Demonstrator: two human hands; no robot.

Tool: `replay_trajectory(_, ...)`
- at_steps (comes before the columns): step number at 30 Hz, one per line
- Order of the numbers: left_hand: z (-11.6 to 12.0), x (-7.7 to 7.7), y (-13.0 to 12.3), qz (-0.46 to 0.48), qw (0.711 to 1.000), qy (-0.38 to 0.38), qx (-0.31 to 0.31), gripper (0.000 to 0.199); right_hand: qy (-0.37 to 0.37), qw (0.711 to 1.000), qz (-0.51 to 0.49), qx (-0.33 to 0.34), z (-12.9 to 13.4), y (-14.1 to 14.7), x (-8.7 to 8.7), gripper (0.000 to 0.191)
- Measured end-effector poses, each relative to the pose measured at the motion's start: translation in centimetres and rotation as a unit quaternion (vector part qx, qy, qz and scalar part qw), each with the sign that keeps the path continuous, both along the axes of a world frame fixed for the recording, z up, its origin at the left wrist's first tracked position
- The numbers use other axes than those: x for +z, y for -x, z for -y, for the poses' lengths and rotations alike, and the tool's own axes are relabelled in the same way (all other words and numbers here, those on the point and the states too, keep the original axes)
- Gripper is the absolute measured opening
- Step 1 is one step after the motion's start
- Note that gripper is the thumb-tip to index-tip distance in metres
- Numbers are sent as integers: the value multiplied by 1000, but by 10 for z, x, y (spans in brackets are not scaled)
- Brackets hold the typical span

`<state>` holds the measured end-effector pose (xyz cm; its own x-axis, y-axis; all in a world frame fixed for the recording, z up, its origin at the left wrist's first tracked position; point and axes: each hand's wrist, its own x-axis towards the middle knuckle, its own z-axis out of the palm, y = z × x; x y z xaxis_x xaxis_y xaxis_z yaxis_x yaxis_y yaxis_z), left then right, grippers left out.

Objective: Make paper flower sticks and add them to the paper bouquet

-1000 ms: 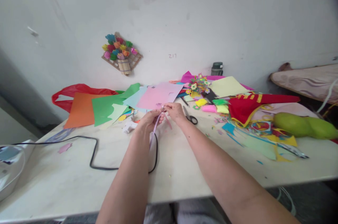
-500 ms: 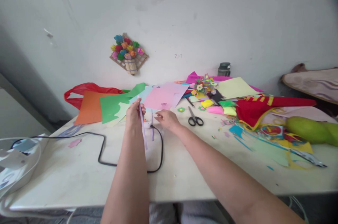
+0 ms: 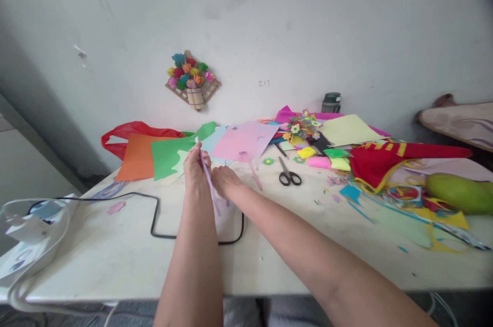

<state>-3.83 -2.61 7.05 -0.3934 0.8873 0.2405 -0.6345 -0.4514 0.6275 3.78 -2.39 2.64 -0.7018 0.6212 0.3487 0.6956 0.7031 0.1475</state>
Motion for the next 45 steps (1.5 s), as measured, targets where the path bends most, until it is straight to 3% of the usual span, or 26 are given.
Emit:
replay_trajectory(5, 5, 3, 1, 10, 999, -23, -26, 13, -53, 996, -54, -37, -3, -25, 10, 27)
replay_trajectory(10, 1, -1, 4, 9, 1000, -24, -16, 15, -29, 977, -142, -158, -12, -62, 9, 29)
replay_trajectory(12, -2, -4, 3, -4, 1000, -22, -4, 17, 9, 956, -196, -217, -15, -78, 5, 28)
replay_trajectory(15, -6, -11, -1, -41, 999, -8, 4, 22, 93, 903, -291, -301, -20, -98, -1, 38)
replay_trajectory(17, -8, -16, -4, -76, 997, 10, 5, 25, 148, 868, -353, -316, -24, -107, -3, 40)
replay_trajectory(20, -8, -19, -9, -128, 992, 20, 6, 26, 231, 816, -467, -252, -25, -112, -4, 32)
replay_trajectory(24, -7, -18, -12, -204, 979, -2, 10, 26, 322, 712, -614, -107, -20, -112, 0, 28)
replay_trajectory(29, -10, -14, -15, -308, 949, -10, 66, 27, 378, 634, -675, -3, -20, -117, 2, 27)
replay_trajectory(36, -15, -21, -15, -432, 893, 33, 122, 29, 427, 615, -662, 50, -25, -129, 0, 29)
replay_trajectory(45, -20, -31, -16, -521, 835, 96, 148, 26, 473, 639, -603, 56, -22, -134, 4, 34)
